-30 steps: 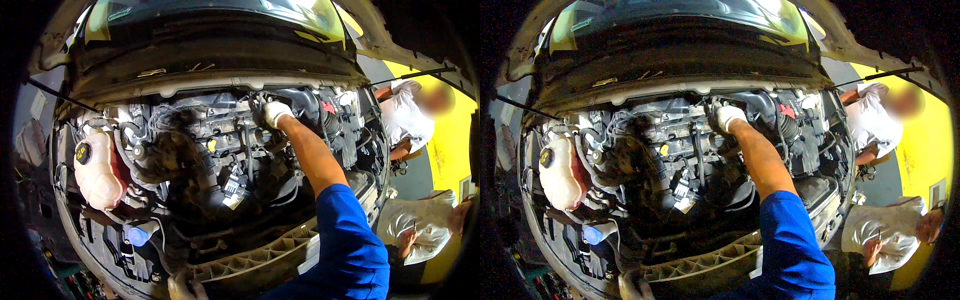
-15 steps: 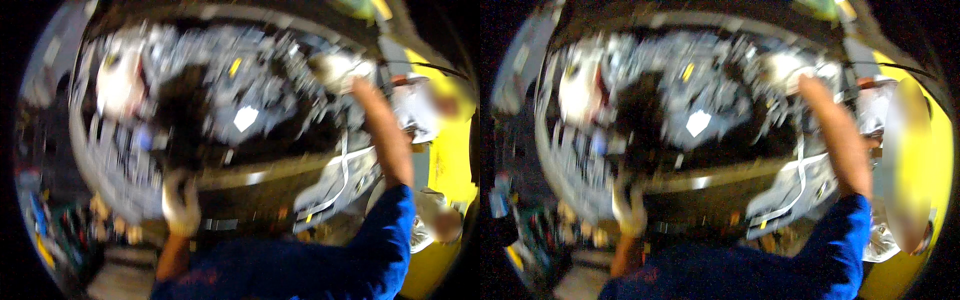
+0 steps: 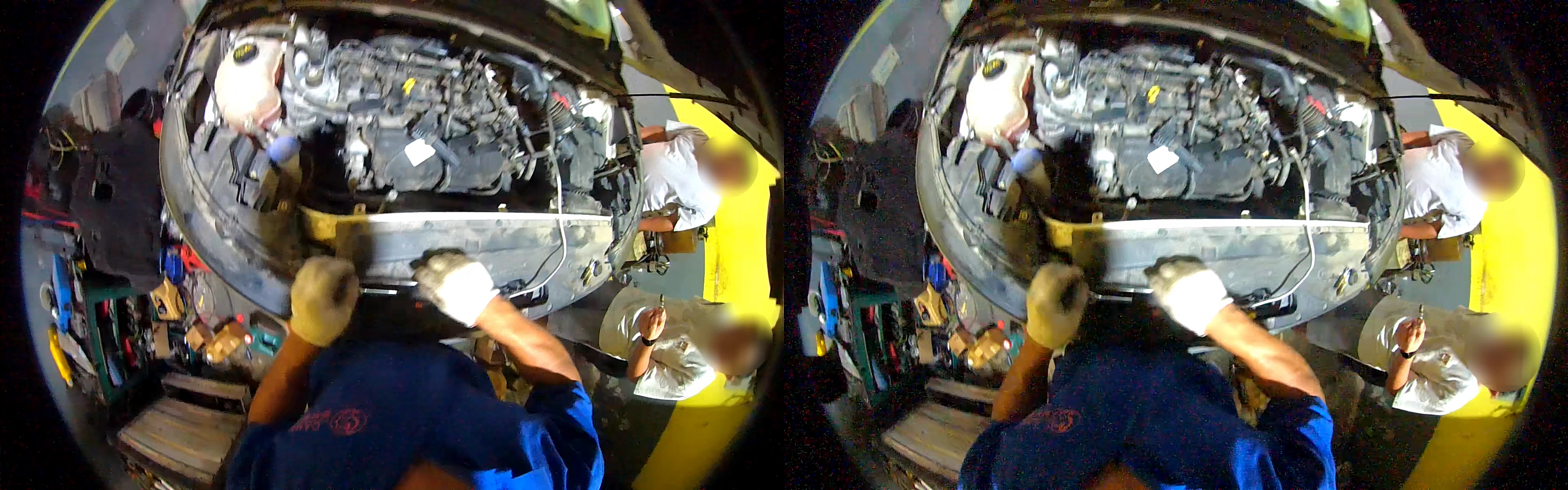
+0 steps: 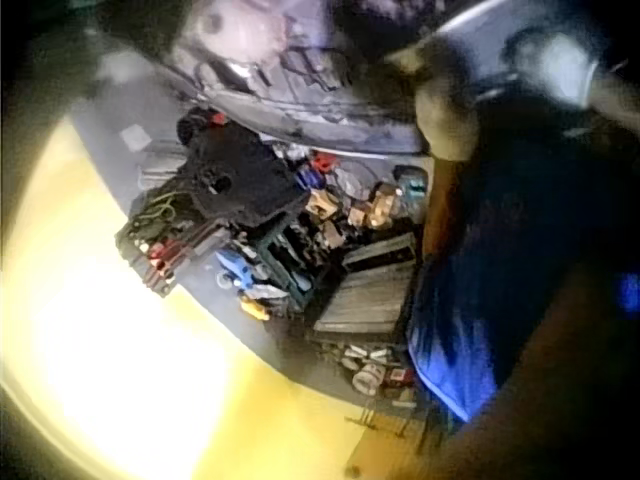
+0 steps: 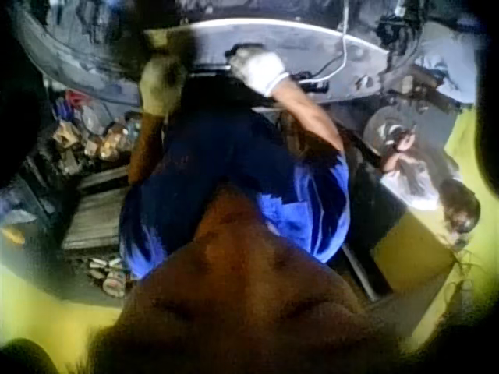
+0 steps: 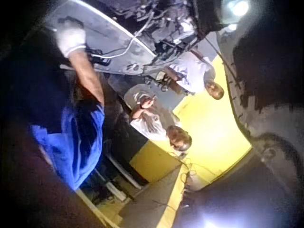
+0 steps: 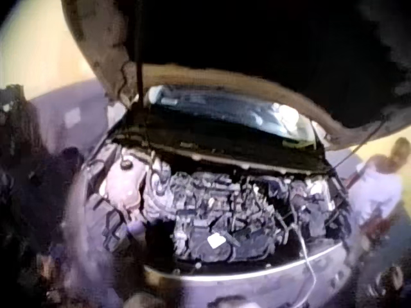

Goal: The person removes ignition coils and spark plugs from a car engine using hand tools, replaces them with new components, and reinstalls the coils.

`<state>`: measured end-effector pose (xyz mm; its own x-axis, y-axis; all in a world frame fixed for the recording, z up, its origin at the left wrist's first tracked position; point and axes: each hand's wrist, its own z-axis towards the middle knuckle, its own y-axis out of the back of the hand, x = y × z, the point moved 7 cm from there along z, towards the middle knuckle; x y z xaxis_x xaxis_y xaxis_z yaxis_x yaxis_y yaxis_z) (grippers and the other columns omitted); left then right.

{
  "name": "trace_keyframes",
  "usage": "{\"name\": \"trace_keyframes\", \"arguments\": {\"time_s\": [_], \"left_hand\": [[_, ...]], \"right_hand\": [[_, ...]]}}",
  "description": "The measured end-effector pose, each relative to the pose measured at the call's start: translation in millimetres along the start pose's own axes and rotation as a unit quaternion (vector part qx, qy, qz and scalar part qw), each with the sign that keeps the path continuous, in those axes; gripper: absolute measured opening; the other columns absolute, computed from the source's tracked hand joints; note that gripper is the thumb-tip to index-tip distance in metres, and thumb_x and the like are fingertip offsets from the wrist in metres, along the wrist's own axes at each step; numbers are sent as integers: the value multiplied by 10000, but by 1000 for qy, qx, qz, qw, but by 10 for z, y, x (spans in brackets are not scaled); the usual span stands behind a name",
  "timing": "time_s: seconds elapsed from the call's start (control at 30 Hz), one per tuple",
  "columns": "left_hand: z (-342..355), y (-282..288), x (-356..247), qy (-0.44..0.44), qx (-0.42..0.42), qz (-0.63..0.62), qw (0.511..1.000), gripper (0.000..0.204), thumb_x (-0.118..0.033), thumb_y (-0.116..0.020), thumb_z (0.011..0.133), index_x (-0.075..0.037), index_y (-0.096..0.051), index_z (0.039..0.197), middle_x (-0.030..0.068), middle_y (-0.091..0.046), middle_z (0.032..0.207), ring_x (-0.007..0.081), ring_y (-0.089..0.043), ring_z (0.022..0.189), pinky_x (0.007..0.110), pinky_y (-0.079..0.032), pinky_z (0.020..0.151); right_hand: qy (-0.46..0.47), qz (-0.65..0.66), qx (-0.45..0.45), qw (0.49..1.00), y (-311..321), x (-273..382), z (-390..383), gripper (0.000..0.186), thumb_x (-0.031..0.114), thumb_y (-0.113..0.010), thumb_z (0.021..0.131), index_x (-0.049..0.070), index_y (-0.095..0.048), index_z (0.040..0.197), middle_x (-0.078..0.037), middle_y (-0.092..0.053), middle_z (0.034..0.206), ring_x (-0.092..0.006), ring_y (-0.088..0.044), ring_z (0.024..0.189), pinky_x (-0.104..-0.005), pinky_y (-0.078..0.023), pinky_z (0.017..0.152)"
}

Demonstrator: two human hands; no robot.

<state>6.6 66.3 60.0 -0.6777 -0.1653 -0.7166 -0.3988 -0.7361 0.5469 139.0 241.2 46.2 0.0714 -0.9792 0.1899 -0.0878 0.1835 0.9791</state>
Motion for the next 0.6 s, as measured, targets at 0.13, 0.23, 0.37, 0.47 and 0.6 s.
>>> {"name": "trace_keyframes", "arguments": {"time_s": [0.13, 0.23, 0.37, 0.47, 0.6], "left_hand": [[-166, -250, -176, -24, 77, 56, 995, 329, -93, -791, 693, -95, -670, 999, 105, -656, 1009, 342, -624, 968, 448, -504, 847], [-276, -370, -168, -29, 94, 98, 990, 369, -123, -799, 690, -99, -673, 1037, 104, -639, 1090, 346, -594, 1053, 463, -489, 892], [-277, -462, -142, -43, 106, 111, 987, 383, -135, -805, 679, -107, -676, 1038, 106, -626, 1128, 365, -570, 1105, 493, -466, 940], [-307, -468, -126, -42, 103, 114, 987, 384, -144, -805, 678, -110, -683, 1040, 115, -618, 1147, 378, -561, 1117, 497, -462, 960], [-324, -454, -140, -49, 98, 129, 986, 395, -145, -806, 674, -111, -686, 1049, 126, -615, 1160, 389, -557, 1110, 498, -467, 952]], "right_hand": [[66, -37, -14, 997, -51, 142, 185, 165, 203, -595, 856, 86, -682, 933, -95, -659, 847, -281, -670, 816, -417, -543, 751], [78, -65, 51, 994, -29, 223, 267, 163, 197, -587, 865, 90, -702, 909, -97, -691, 854, -284, -691, 808, -410, -545, 723], [-15, -48, 97, 994, -103, 215, 317, 182, 177, -566, 876, 79, -718, 893, -128, -735, 849, -300, -726, 789, -428, -561, 719], [4, -64, 88, 994, -124, 228, 346, 189, 164, -579, 857, 73, -745, 859, -147, -739, 813, -305, -730, 763, -441, -560, 678], [18, -51, 96, 994, -218, 230, 401, 185, 169, -599, 841, 97, -769, 832, -129, -749, 823, -312, -730, 744, -448, -547, 624]]}}
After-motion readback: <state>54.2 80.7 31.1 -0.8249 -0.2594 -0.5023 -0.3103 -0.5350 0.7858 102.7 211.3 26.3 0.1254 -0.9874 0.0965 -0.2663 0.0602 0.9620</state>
